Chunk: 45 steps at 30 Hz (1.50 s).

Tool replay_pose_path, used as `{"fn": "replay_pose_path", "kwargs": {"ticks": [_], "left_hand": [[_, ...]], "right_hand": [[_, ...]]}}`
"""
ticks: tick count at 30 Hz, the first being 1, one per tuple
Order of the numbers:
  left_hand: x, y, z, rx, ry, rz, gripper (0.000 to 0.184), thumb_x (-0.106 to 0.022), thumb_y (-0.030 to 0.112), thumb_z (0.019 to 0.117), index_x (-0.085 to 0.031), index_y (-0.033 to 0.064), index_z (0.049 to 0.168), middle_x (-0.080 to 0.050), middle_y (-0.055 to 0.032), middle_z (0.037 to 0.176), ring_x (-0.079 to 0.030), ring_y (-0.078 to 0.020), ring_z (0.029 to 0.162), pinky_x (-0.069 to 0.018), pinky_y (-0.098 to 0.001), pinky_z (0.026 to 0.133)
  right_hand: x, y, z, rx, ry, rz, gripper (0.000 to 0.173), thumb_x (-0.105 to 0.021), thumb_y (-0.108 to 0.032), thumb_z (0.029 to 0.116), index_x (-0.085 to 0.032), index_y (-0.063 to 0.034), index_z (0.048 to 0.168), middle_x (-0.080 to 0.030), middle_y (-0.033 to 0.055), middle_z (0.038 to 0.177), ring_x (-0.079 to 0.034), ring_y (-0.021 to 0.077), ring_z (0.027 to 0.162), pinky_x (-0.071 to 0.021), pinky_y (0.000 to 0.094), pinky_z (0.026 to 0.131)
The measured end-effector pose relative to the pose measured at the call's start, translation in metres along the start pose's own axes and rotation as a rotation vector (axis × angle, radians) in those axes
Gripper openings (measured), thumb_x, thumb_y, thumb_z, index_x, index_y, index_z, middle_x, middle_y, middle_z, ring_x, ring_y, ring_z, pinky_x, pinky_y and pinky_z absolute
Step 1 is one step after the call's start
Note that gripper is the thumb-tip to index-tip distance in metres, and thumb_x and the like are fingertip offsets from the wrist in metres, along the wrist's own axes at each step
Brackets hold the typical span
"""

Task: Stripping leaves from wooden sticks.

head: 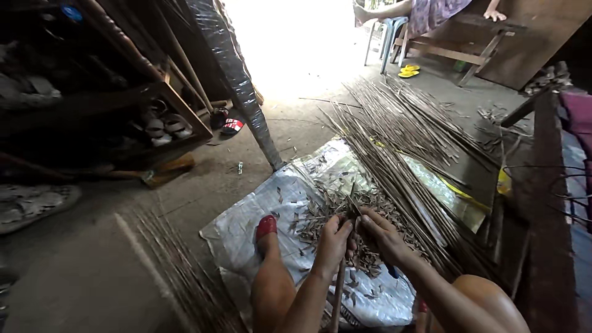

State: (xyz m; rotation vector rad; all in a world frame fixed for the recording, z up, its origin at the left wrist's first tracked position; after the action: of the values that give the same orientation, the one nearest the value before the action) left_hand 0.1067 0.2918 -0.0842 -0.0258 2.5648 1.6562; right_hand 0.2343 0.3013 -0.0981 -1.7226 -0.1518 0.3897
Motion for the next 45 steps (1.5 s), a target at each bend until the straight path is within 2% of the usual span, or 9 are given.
{"fn": "replay_pose_path", "kwargs": {"ticks": [6,13,18,21,23,25,33,38,45], "left_hand": [[0.001,0.003,-0.002,-0.018,-0.022,-0.058,0.021,-0.043,0.014,0.1106,-0.057,-0.0009,0.111,-0.058,-0.0013,0.067,-0.052,-0.0045,0.045,-0.0447,-0.0173,0.041],[-0.002,0.001,-0.005,0.022,-0.115,-0.141,0.020,-0.042,0.013,0.1104,-0.058,0.0009,0.107,-0.057,0.0001,0.065,-0.047,-0.0019,0.043,-0.0395,-0.0143,0.039],[-0.006,-0.003,-0.007,0.086,-0.181,-0.216,0.022,-0.039,0.013,0.1109,-0.057,0.0021,0.105,-0.055,0.0007,0.065,-0.045,-0.0007,0.042,-0.0380,-0.0133,0.038],[-0.008,-0.004,-0.007,0.098,-0.189,-0.220,0.021,-0.039,0.013,0.1109,-0.056,0.0023,0.105,-0.055,0.0002,0.065,-0.045,-0.0011,0.042,-0.0384,-0.0137,0.038],[-0.004,-0.002,-0.005,0.064,-0.145,-0.180,0.021,-0.039,0.013,0.1110,-0.056,0.0014,0.106,-0.055,0.0001,0.065,-0.045,-0.0014,0.042,-0.0386,-0.0142,0.038],[0.000,-0.001,-0.001,0.021,-0.088,-0.091,0.021,-0.041,0.015,0.1111,-0.056,0.0004,0.110,-0.056,-0.0006,0.066,-0.047,-0.0032,0.043,-0.0411,-0.0162,0.040],[-0.011,-0.010,0.002,-0.093,-0.100,0.275,0.022,-0.048,0.016,0.1085,-0.059,-0.0018,0.115,-0.062,-0.0042,0.074,-0.060,-0.0106,0.054,-0.0534,-0.0271,0.051],[-0.003,0.000,-0.001,-0.252,0.032,0.631,0.027,-0.062,0.019,0.1011,-0.067,-0.0028,0.116,-0.070,-0.0171,0.098,-0.068,-0.0268,0.086,-0.0548,-0.0463,0.083],[-0.004,0.007,-0.008,-0.362,0.041,0.670,0.030,-0.068,0.020,0.0973,-0.069,-0.0052,0.113,-0.072,-0.0184,0.097,-0.071,-0.0288,0.087,-0.0568,-0.0473,0.084]], "right_hand": [[0.004,-0.004,0.000,0.118,0.020,-0.242,0.047,-0.040,-0.024,0.1089,-0.046,0.0015,0.148,-0.056,-0.0038,0.082,-0.045,-0.0015,0.059,-0.0401,0.0169,0.054],[0.014,-0.004,0.002,0.331,0.053,-0.539,0.052,-0.039,-0.030,0.1089,-0.046,-0.0028,0.153,-0.062,0.0146,0.138,-0.064,0.0103,0.105,-0.0499,0.0314,0.096],[0.022,-0.013,0.002,0.460,0.321,-0.788,0.045,-0.046,-0.023,0.1059,-0.057,-0.0063,0.146,-0.071,0.0193,0.114,-0.071,0.0323,0.092,-0.0568,0.0536,0.078],[0.046,-0.012,0.012,0.231,0.429,-0.486,0.048,-0.042,-0.020,0.1089,-0.045,-0.0011,0.152,-0.069,0.0109,0.121,-0.064,0.0120,0.093,-0.0525,0.0319,0.084],[0.048,-0.004,0.014,0.042,0.429,-0.166,0.045,-0.036,-0.022,0.1112,-0.040,-0.0012,0.151,-0.053,-0.0016,0.080,-0.045,0.0029,0.055,-0.0404,0.0208,0.050],[0.034,0.004,0.008,-0.104,0.285,0.069,0.039,-0.031,-0.031,0.1117,-0.048,-0.0049,0.136,-0.051,-0.0044,0.068,-0.042,0.0026,0.046,-0.0389,0.0191,0.041],[0.008,0.010,0.000,-0.156,0.201,0.229,0.008,-0.053,-0.010,0.1037,-0.059,-0.0048,0.100,-0.055,-0.0031,0.062,-0.042,0.0003,0.043,-0.0360,0.0162,0.040],[0.014,0.006,0.001,-0.143,0.197,0.049,0.007,-0.057,-0.010,0.1015,-0.061,-0.0046,0.098,-0.053,-0.0041,0.064,-0.042,0.0012,0.046,-0.0376,0.0182,0.044],[0.014,0.001,0.000,-0.127,0.197,-0.006,0.007,-0.056,-0.009,0.1014,-0.060,-0.0046,0.097,-0.056,-0.0043,0.067,-0.044,0.0007,0.048,-0.0372,0.0185,0.046]]}}
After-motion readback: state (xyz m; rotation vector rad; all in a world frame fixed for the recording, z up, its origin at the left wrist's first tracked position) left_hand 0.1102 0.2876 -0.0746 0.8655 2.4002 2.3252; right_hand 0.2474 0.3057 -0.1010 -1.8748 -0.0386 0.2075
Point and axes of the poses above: each hand's wrist, its own z-axis towards the middle knuckle, its own x-axis out of the back of the hand, y = z × x, the point moved 6 cm from there along z, towards the middle knuckle
